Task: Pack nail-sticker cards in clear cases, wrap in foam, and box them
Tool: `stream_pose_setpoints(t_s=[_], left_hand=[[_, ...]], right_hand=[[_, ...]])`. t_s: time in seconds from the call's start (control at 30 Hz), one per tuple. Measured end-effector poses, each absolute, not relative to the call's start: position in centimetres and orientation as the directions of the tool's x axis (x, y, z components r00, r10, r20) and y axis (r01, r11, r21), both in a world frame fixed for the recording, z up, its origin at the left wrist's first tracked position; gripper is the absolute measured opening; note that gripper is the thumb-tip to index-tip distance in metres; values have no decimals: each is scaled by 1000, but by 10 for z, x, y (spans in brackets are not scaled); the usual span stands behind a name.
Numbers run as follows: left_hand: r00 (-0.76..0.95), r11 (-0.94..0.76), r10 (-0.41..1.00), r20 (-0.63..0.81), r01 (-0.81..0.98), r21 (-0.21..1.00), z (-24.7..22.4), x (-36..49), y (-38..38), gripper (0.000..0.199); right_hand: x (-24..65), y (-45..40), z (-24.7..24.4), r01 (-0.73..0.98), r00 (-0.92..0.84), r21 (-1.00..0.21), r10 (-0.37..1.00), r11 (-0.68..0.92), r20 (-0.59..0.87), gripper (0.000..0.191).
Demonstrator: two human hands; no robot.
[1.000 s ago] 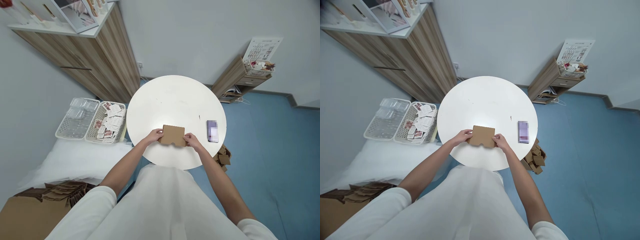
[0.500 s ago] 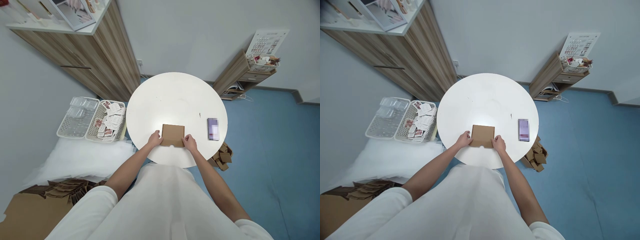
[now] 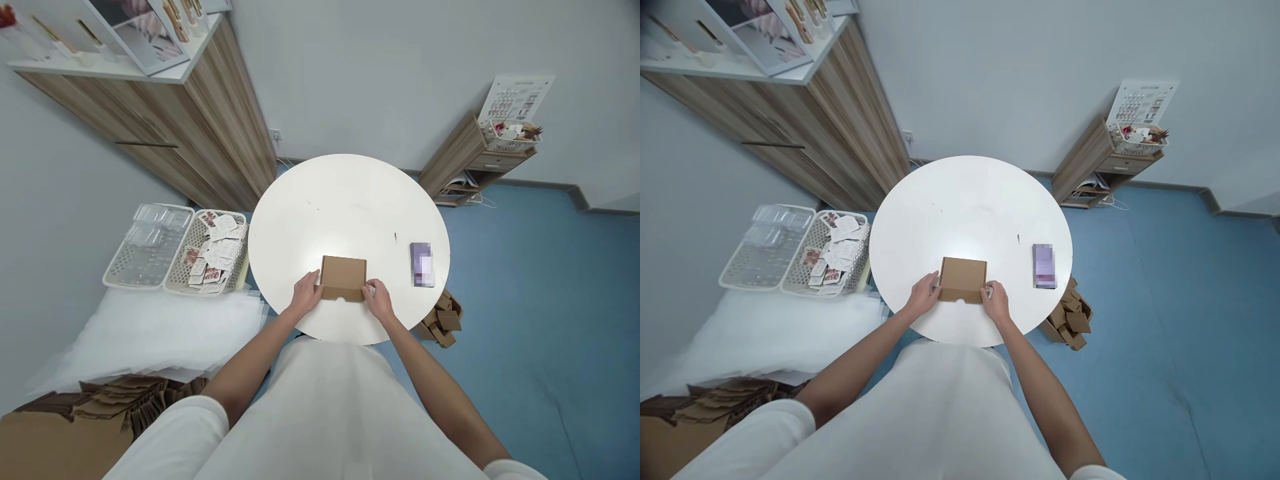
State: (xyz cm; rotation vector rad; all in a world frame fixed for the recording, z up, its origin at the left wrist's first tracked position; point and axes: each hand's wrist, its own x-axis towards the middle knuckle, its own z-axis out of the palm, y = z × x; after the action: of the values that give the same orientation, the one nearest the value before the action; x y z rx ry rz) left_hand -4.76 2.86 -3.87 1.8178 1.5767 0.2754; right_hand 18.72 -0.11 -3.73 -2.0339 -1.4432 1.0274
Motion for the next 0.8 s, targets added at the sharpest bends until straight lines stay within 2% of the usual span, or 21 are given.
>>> stream_pose_setpoints(t_s=[0.13, 0.23, 0.43, 0.63, 0.7, 0.8], left_hand=[[280, -34, 907, -314, 792, 610, -39, -54, 19, 51], [327, -45, 879, -347, 783, 621, -42, -55, 18, 59], [360, -98, 894, -265, 737, 669, -45, -52, 20, 72], [377, -88, 889, -259, 696, 712, -23, -55, 22, 81], [384, -102, 895, -228, 673, 733, -15, -56, 25, 81], [375, -92, 900, -221, 660, 745, -11, -57, 30, 70]], right_hand=[[189, -16, -33, 652, 73, -711, 955, -263, -287, 33], [187, -21, -34, 637, 44, -724, 950, -266, -310, 39], [187, -20, -37, 571, 65, -755, 935, -321, -348, 47], [194, -12, -25, 502, 42, -827, 962, -253, -269, 55], [197, -7, -18, 493, 12, -842, 969, -221, -247, 56], [202, -1, -8, 520, -34, -824, 958, -227, -286, 60]])
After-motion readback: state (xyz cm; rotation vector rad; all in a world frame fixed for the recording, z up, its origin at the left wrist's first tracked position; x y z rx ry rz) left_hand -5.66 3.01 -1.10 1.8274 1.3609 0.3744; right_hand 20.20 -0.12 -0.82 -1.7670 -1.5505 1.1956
